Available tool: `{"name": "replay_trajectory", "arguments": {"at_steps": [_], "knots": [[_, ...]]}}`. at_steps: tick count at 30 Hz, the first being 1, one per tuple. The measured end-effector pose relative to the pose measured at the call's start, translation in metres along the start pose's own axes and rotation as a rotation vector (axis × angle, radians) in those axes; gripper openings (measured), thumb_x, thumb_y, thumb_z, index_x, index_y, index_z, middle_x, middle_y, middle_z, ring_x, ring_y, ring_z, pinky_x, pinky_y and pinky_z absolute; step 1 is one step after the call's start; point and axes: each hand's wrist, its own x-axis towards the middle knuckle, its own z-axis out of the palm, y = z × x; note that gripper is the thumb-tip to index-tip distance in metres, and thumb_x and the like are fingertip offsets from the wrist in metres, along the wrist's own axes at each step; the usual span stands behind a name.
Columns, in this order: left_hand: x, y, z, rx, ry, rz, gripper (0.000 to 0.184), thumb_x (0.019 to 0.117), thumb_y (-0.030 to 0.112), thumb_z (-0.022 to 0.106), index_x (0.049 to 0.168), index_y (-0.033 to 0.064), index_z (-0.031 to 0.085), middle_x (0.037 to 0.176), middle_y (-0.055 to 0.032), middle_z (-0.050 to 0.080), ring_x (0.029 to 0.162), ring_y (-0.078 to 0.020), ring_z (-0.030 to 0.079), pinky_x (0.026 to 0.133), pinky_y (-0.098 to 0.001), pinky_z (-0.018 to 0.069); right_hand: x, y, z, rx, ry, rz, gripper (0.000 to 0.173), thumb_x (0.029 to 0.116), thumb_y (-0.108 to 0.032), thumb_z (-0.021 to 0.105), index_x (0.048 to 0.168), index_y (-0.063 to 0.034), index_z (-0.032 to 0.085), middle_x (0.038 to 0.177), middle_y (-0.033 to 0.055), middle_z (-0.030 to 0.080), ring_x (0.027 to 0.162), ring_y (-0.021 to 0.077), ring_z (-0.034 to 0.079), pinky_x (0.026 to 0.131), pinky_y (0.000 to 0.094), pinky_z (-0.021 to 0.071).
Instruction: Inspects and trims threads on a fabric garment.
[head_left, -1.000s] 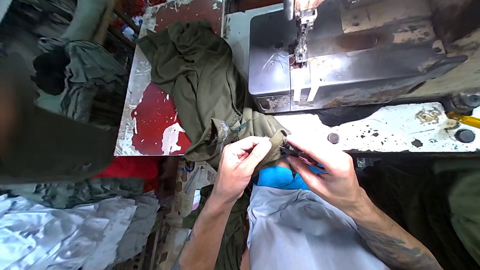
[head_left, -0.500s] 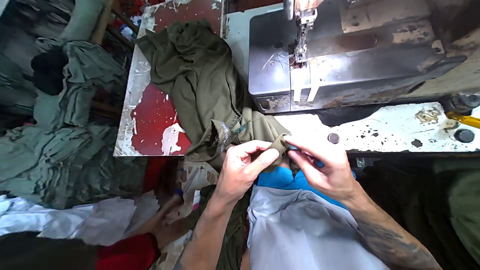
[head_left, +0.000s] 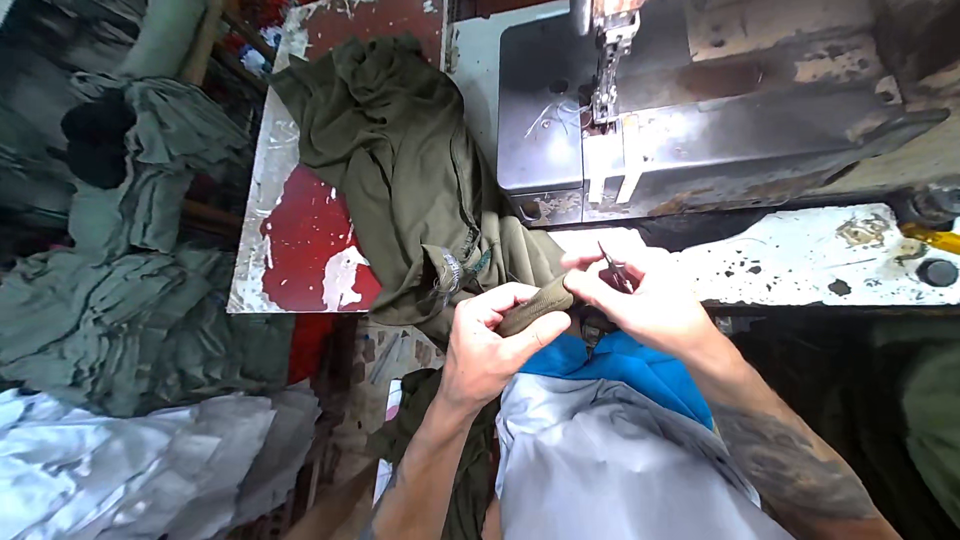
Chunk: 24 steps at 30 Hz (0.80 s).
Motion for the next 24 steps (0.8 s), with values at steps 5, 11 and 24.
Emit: {"name": "replay_trajectory", "arguments": {"at_steps": [5,11,24], "knots": [[0.0,-0.001,-0.001,-0.034,0.023,-0.01,0.013,0.0797,0.004,0.076,0.087,0.0134,0.072,0.074,0.0099,0.069,0.065,0.0022,0.064,0.061,-0.0148,0.0555,-0.034,-0.024,0.004,-0.322,0.162,-0.187,0.034,0.0944,-0.013,0.068,0.126,0.002,0.07,0.099,0.0076,0.067,0.076,0.0,0.058,0.065,0.012,0.0489],[0.0,0.001,0.0,-0.04,0.025,0.005,0.014,0.0793,0.004,0.077,0.085,0.015,0.07,0.075,0.01,0.067,0.066,0.0018,0.063,0.061,-0.0142,0.0544,-0.04,-0.022,0.014,-0.466,0.185,-0.308,0.03,0.0925,-0.012,0.069,0.119,-0.0004,0.074,0.092,0.009,0.067,0.07,0.0049,0.057,0.06,0.0156,0.045],[-0.002,0.003,-0.001,0.01,0.042,0.073,0.015,0.0782,0.002,0.078,0.086,0.0127,0.071,0.077,0.0091,0.068,0.068,0.0013,0.064,0.063,-0.0147,0.0559,-0.039,-0.024,0.015,-0.479,0.171,-0.33,0.026,0.0916,-0.01,0.069,0.114,-0.0001,0.075,0.09,0.0089,0.067,0.071,0.0059,0.059,0.06,0.0165,0.047]]}}
